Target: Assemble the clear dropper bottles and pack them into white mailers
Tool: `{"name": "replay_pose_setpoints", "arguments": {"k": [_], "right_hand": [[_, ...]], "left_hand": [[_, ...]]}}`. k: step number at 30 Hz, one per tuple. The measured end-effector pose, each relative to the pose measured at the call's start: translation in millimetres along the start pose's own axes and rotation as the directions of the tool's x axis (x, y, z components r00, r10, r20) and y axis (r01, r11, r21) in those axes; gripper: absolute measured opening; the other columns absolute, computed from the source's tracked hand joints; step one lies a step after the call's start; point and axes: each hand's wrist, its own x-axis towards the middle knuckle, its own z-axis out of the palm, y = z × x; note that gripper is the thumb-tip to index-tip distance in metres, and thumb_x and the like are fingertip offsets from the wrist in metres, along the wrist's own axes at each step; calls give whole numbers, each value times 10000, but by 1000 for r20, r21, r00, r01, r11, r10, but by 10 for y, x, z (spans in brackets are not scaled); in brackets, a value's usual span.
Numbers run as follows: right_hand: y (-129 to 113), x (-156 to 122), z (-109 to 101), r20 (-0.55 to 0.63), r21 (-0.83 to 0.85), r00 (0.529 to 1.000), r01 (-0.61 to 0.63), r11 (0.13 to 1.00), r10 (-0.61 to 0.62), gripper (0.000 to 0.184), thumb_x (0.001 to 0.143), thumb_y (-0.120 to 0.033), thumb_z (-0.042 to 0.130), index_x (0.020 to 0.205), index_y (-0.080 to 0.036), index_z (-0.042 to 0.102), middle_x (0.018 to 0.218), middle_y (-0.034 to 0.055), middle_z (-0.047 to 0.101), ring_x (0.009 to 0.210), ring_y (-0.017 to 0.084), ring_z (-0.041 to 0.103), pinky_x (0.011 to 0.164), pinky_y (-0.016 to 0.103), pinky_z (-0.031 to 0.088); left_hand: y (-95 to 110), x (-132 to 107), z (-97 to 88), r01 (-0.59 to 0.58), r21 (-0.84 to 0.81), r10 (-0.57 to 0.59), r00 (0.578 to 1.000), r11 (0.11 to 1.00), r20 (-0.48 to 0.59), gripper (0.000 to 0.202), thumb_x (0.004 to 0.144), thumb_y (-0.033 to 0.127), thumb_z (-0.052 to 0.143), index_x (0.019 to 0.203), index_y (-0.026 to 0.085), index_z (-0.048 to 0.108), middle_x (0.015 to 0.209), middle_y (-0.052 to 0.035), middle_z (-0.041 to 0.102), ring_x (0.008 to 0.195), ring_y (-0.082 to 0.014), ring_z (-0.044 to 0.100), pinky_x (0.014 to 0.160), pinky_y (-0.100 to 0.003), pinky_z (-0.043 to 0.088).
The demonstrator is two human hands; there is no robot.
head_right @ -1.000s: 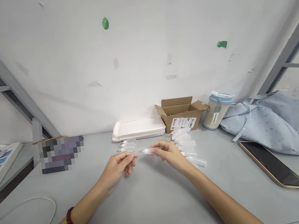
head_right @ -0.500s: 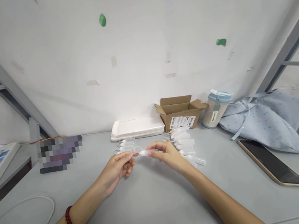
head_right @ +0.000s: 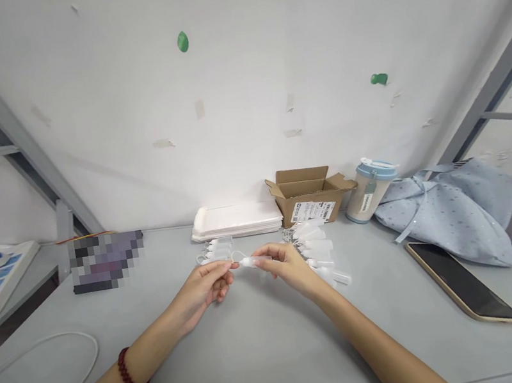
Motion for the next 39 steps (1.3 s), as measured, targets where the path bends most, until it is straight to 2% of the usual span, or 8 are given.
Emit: {"name": "replay_pose_setpoints", "arguments": {"k": [8,12,18,25,32,39], "right_hand": [[1,5,23,12,-54,1000,-6,999,7,268,738,-410,645,847,-171,694,635,-10,545,531,92,394,510,240,342],[10,1,31,12,-79,1000,3,997,-2,298,752,-401,626,904,-151,682,566,-29,489,524,102,434,505,236,369],[16,-15,55,-10,-118,1000,18,993,-20,344,768,-420,610,960,-138,652,524,-38,513,494,111,484,526,248,411],[71,2,66,-37,-46,998,44,998,-46,399,758,-447,605,1002,-132,627,578,-21,572,526,125,526,580,275,435],[68,4,61,-65,-42,997,36,998,-39,396,749,-441,621,993,-129,634,567,-26,566,519,123,525,586,281,435],[104,15,43,-32,-38,998,45,998,-46,364,750,-430,632,956,-130,646,561,-22,562,515,122,523,573,276,418]], "left_hand": [[-17,10,10,-66,108,69,997,992,-23,336,780,457,598,803,131,675,656,8,524,517,-71,431,498,-223,328],[-23,24,17,-91,139,99,994,986,-53,326,770,454,597,764,135,666,644,9,523,504,-71,426,486,-222,325],[-40,45,14,-108,168,123,989,980,-82,326,760,444,606,657,137,636,592,12,500,501,-80,429,487,-227,326],[-17,23,29,-98,118,108,991,988,-81,320,755,445,618,654,142,633,620,15,500,511,-73,420,505,-227,330],[-23,18,25,-80,112,89,993,991,-80,285,747,426,631,759,147,689,642,17,505,516,-73,419,501,-226,322],[-21,30,24,-84,129,95,992,988,-78,291,748,419,622,660,144,655,634,3,538,505,-76,418,497,-228,318]]}}
